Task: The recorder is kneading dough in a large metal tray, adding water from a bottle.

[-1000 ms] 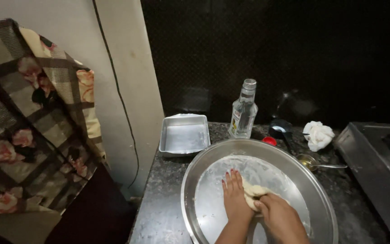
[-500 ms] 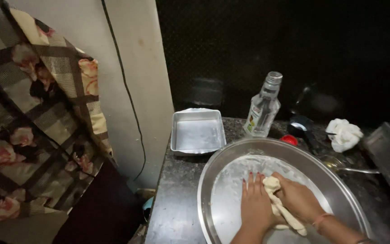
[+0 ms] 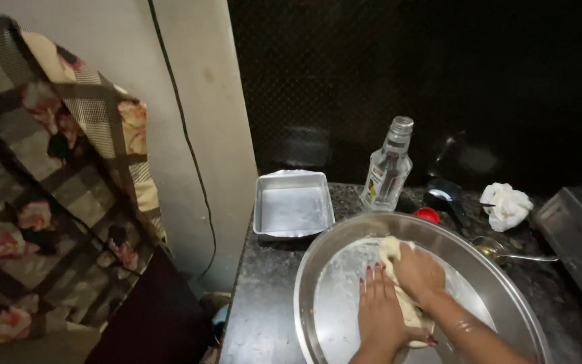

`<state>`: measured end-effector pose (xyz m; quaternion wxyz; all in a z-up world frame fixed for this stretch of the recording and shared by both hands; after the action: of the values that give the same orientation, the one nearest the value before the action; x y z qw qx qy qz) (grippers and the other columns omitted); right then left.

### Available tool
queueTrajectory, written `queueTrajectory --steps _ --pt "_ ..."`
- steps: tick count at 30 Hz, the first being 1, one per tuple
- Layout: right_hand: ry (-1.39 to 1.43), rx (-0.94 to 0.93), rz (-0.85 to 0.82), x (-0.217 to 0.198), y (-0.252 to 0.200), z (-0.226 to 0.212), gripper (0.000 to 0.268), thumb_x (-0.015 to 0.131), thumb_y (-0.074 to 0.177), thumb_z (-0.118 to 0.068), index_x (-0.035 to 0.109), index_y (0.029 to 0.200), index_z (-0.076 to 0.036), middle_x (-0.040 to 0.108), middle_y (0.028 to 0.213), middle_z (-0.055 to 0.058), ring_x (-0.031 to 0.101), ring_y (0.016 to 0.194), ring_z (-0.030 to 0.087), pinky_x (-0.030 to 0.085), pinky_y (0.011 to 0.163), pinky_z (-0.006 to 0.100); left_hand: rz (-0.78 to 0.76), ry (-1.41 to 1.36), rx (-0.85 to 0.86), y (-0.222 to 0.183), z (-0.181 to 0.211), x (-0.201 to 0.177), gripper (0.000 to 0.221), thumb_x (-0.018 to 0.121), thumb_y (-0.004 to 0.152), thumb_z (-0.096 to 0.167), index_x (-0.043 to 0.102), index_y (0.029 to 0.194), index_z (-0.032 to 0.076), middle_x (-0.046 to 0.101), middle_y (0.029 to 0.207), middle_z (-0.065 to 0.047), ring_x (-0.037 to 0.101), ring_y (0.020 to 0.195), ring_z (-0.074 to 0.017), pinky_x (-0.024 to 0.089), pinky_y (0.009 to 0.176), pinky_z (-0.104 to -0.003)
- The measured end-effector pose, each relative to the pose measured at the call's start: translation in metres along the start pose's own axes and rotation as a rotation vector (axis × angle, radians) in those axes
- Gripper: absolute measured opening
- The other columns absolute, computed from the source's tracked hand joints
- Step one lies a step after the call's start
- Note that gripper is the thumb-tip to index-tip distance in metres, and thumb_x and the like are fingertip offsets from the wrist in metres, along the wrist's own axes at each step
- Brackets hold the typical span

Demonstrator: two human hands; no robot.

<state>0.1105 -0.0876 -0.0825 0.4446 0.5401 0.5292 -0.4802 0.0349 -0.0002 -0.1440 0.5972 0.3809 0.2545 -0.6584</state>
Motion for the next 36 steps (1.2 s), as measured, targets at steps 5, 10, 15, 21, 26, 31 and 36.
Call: queueTrajectory --steps 5,10,15,21,26,31,36 --pt "0.281 -0.309 0.206 0.053 -0.072 0.063 0.052 0.064 0.091 -0.043 0.061 0.126 -0.004 0.063 0.125 0.026 0.058 0.118 0.048 0.048 0.098 0.055 0.518 0.417 0.056 0.012 -0.023 0.036 0.139 0.092 0.054 0.066 0.027 0.156 -0.002 0.02 0.167 -0.02 0.01 0.157 -0.0362 0.006 0.127 -0.046" --pt "0.553 0.184 -0.132 0.028 -0.072 0.092 0.061 0.064 0.09 -0.059 0.072 0.128 -0.012 0.074 0.121 0.017 0.071 0.111 0.03 0.058 0.1 0.039 0.256 0.305 -0.043 -0.007 0.013 -0.035 0.132 0.088 0.061 0.055 0.019 0.159 0.001 0.018 0.167 -0.015 0.009 0.157 -0.0339 0.006 0.126 -0.045" --pt "0.349 -0.084 -0.197 0.049 -0.019 0.091 0.068 0.085 0.08 -0.045 0.059 0.135 -0.016 0.053 0.14 0.019 0.048 0.133 0.032 0.047 0.108 0.037 0.173 0.157 0.027 0.015 -0.03 0.043 0.136 0.086 0.061 0.061 0.017 0.16 -0.002 0.018 0.167 -0.017 0.008 0.156 -0.0356 0.005 0.123 -0.047" --pt "0.408 -0.358 -0.358 0.026 -0.06 0.03 0.07 0.074 0.082 -0.032 0.05 0.146 -0.024 0.058 0.137 0.01 0.056 0.128 0.028 0.045 0.108 0.039 0.211 0.176 0.172 0.006 -0.026 0.024 0.147 0.09 0.055 0.073 0.021 0.16 -0.005 0.021 0.167 -0.02 0.008 0.157 -0.0391 0.003 0.123 -0.051" --pt "0.26 -0.179 -0.118 -0.001 -0.042 0.008 0.039 0.061 0.082 -0.018 0.064 0.121 -0.018 0.072 0.121 0.012 0.066 0.114 0.037 0.051 0.097 0.048 -0.071 -0.012 0.095 0.0 -0.016 -0.004 0.155 0.096 0.043 0.064 0.02 0.157 -0.008 0.015 0.169 -0.025 0.005 0.158 -0.0415 0.002 0.125 -0.053" --pt "0.165 -0.053 -0.115 -0.008 -0.012 0.0 0.045 0.059 0.08 -0.019 0.065 0.124 -0.021 0.073 0.103 0.02 0.069 0.101 0.042 0.054 0.09 0.051 -0.046 -0.083 0.126 -0.002 -0.023 0.005 0.162 0.101 0.041 0.059 0.014 0.159 -0.012 0.013 0.17 -0.03 0.005 0.158 -0.0445 0.004 0.125 -0.053" --pt "-0.078 -0.031 -0.063 0.002 0.02 -0.001 0.033 0.057 0.089 -0.032 0.076 0.111 -0.015 0.076 0.106 0.018 0.074 0.103 0.035 0.057 0.093 0.046 0.027 -0.06 0.205 0.005 -0.039 0.029 0.164 0.102 0.047 0.06 0.009 0.161 -0.015 0.012 0.17 -0.031 0.004 0.159 -0.0464 0.003 0.126 -0.055"
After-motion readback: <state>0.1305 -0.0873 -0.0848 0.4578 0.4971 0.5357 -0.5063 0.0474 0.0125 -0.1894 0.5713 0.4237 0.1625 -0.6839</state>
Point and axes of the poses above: each hand's wrist, its own y-axis towards the middle knuckle, its own x-axis out of the palm, z = x × y, the point moved 5 cm from there along y, towards the middle knuckle
